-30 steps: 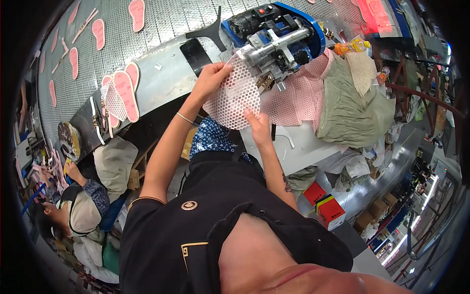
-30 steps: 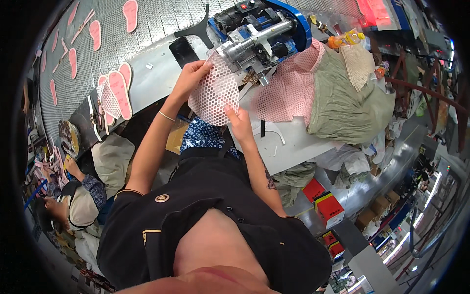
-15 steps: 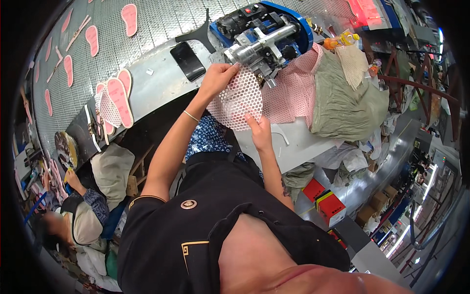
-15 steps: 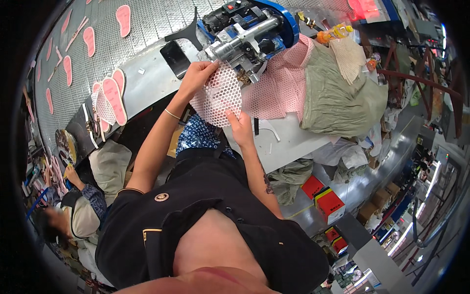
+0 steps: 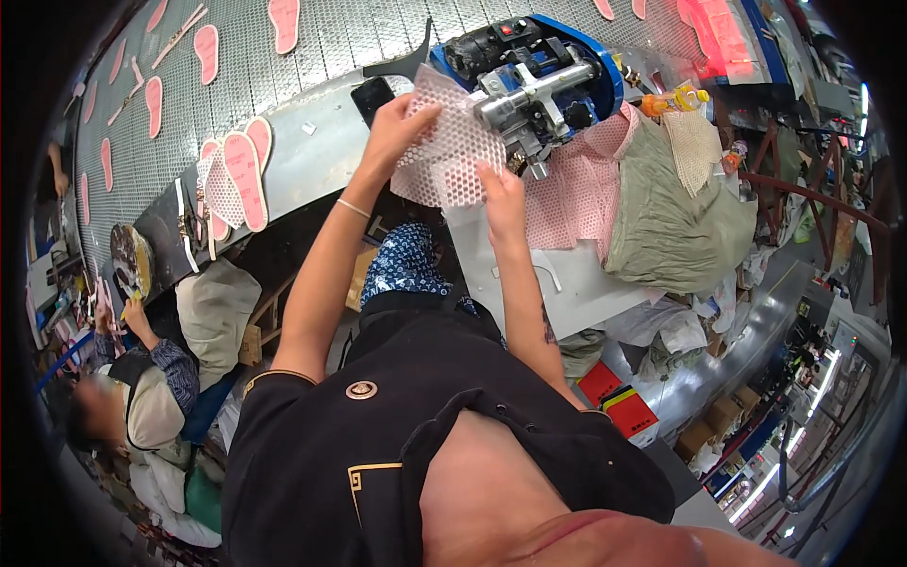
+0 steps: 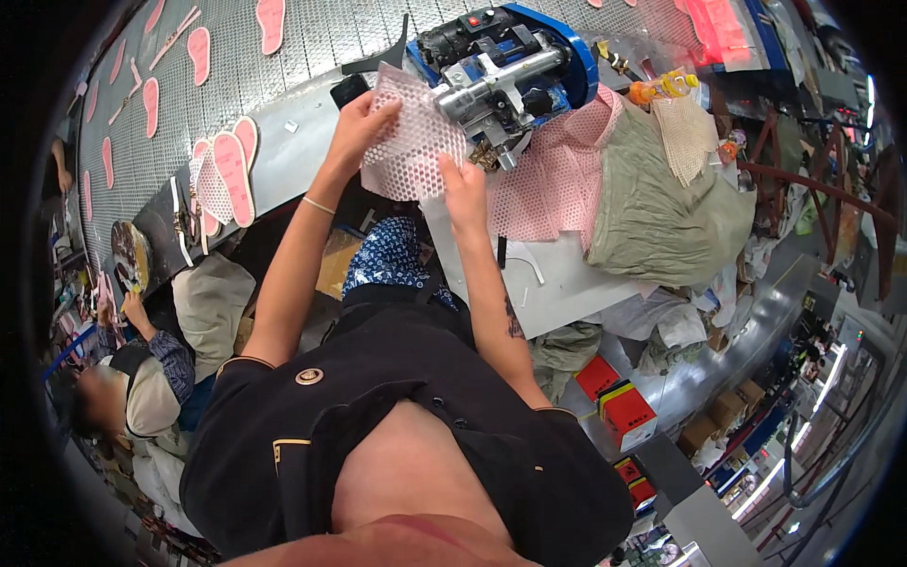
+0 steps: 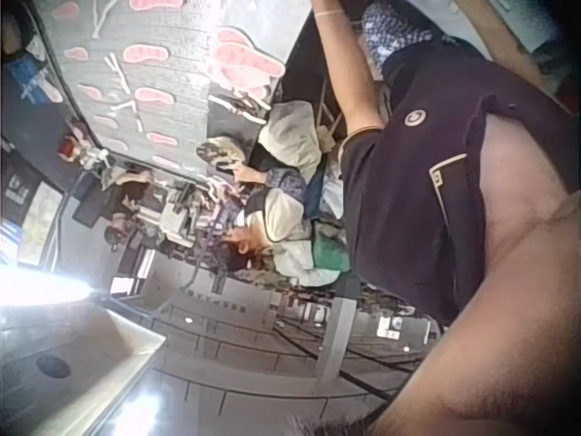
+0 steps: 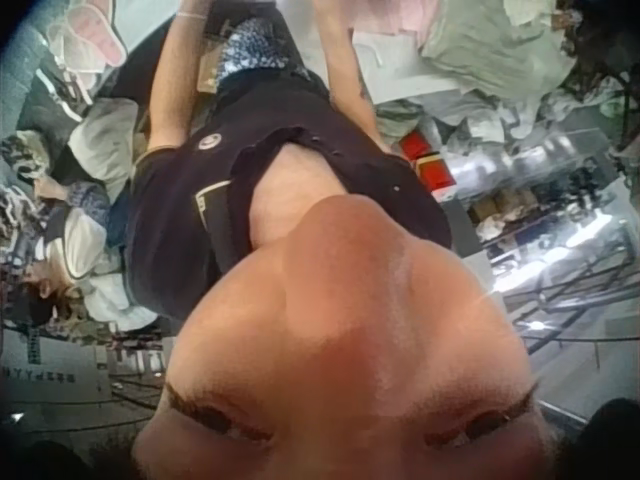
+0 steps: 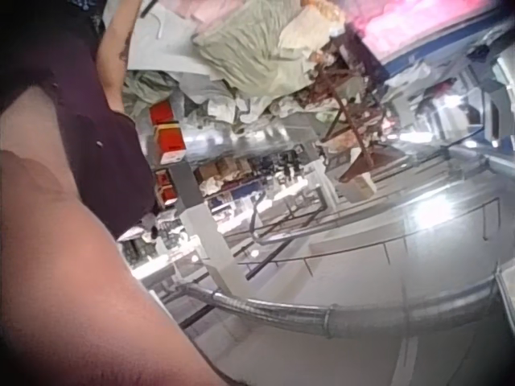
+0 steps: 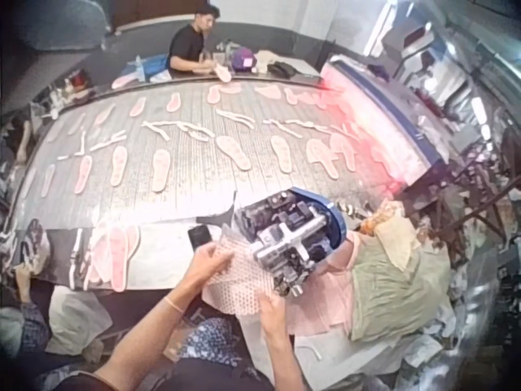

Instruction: The person assembles pink mesh slippers by hand in a factory setting. They pick up pink mesh insoles, place them on a metal workbench, and attach black straps to the insoles using a sewing machine. The person repeatedly handles the insoles and straps, feeding them into the machine and arranging the finished units on the table.

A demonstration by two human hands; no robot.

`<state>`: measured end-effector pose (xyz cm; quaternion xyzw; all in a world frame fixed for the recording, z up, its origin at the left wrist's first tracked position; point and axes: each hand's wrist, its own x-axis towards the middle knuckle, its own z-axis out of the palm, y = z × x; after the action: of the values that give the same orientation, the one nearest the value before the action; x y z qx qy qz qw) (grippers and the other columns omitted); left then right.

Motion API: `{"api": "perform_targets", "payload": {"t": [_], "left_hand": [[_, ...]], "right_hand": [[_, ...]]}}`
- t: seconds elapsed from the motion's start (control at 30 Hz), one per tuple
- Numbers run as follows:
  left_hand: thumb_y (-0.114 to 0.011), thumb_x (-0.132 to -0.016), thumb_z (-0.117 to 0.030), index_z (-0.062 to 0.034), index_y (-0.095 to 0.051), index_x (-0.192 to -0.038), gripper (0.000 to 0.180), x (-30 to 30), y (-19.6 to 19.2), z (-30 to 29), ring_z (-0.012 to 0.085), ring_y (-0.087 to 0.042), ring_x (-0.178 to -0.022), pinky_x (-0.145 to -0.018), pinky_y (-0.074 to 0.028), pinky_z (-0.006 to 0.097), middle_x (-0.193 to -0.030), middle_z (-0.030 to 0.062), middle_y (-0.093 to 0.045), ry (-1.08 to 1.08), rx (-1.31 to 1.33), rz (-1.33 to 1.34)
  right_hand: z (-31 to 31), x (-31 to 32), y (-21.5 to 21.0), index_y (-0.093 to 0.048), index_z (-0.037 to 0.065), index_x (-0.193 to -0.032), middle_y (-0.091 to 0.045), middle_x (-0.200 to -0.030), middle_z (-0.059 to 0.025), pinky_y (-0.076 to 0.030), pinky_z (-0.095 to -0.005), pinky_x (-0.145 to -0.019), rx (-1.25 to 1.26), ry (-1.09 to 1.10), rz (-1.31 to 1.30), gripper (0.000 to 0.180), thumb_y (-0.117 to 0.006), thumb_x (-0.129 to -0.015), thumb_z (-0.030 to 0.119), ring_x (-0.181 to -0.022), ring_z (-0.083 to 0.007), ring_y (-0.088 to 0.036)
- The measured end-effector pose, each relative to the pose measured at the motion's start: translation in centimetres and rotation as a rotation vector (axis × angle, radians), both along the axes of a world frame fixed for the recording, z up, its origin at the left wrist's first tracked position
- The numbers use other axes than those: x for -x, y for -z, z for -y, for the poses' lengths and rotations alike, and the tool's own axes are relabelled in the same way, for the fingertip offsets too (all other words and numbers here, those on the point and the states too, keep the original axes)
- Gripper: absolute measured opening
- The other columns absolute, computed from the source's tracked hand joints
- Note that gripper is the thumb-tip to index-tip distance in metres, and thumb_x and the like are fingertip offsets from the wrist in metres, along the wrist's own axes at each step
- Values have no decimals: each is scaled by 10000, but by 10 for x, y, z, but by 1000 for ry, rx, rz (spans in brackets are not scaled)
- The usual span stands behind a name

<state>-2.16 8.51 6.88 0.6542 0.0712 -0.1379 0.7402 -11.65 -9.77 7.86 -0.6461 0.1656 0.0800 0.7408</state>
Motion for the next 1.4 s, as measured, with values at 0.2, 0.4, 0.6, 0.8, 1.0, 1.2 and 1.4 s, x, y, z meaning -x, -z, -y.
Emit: {"api": "perform_targets", "payload": {"t": [0.2, 0.4, 0.6, 0.8, 1.0, 1.2, 1.4], "left_hand": [[-715, -826, -159, -16, -632, -1017, 253, 49, 4, -15, 60, -557, -672, -590, -433, 199, -798, 5, -649, -58, 194, -164], [-679, -875, -195, -4, -669, -905, 193, 117, 22, 29, 92, -611, -647, -593, -511, 238, -797, 41, -672, -35, 214, -228], [-619, -913, -201, 11, -633, -967, 219, 138, 24, 50, 132, -648, -718, -645, -557, 283, -874, 68, -673, -136, 334, -292], [-597, -922, -201, 23, -571, -1075, 273, 140, 10, 48, 147, -660, -792, -645, -568, 282, -956, 85, -657, -140, 294, -250], [-526, -967, -258, -8, -591, -1019, 264, 125, 12, 48, 161, -654, -722, -642, -534, 277, -857, 95, -670, -69, 346, -266], [-494, -978, -260, -42, -567, -1143, 283, 100, 36, 67, 200, -627, -949, -785, -532, 322, -1102, 99, -621, -354, 417, -176], [-642, -881, -193, -42, -615, -1113, 278, 72, 33, 53, 147, -626, -927, -786, -511, 274, -1046, 49, -652, -248, 376, 59]], "right_hand": [[-15, -21, 6, -617, -68, -751, -507, -522, -15, -341, -286, -474, 383, 79, 90, 308, -604, -896, 204, -534, -54, -435], [-1, -13, -1, -641, -49, -933, -651, -739, -35, -435, -214, -569, 227, 235, 134, 199, -667, -883, 142, -647, -53, -557], [7, 2, -6, -586, -53, -1046, -664, -830, -41, -450, -182, -665, -126, 167, 79, 230, -672, -868, 65, -750, -44, -574], [15, 4, 5, -596, -63, -1016, -680, -818, -64, -457, -191, -605, 146, 204, 80, 208, -669, -850, 37, -682, -63, -591], [12, -16, -15, -627, -57, -991, -681, -730, -93, -439, -272, -536, 530, 127, 115, 261, -700, -820, 127, -556, -90, -560], [8, -15, -30, -626, -31, -1038, -677, -770, -55, -452, -230, -600, 614, 216, 268, 253, -696, -824, 85, -670, -81, -586], [15, -2, -40, -619, -17, -1036, -672, -802, -59, -466, -239, -661, 421, 175, 238, 235, -689, -848, 106, -705, -92, -595]]}}
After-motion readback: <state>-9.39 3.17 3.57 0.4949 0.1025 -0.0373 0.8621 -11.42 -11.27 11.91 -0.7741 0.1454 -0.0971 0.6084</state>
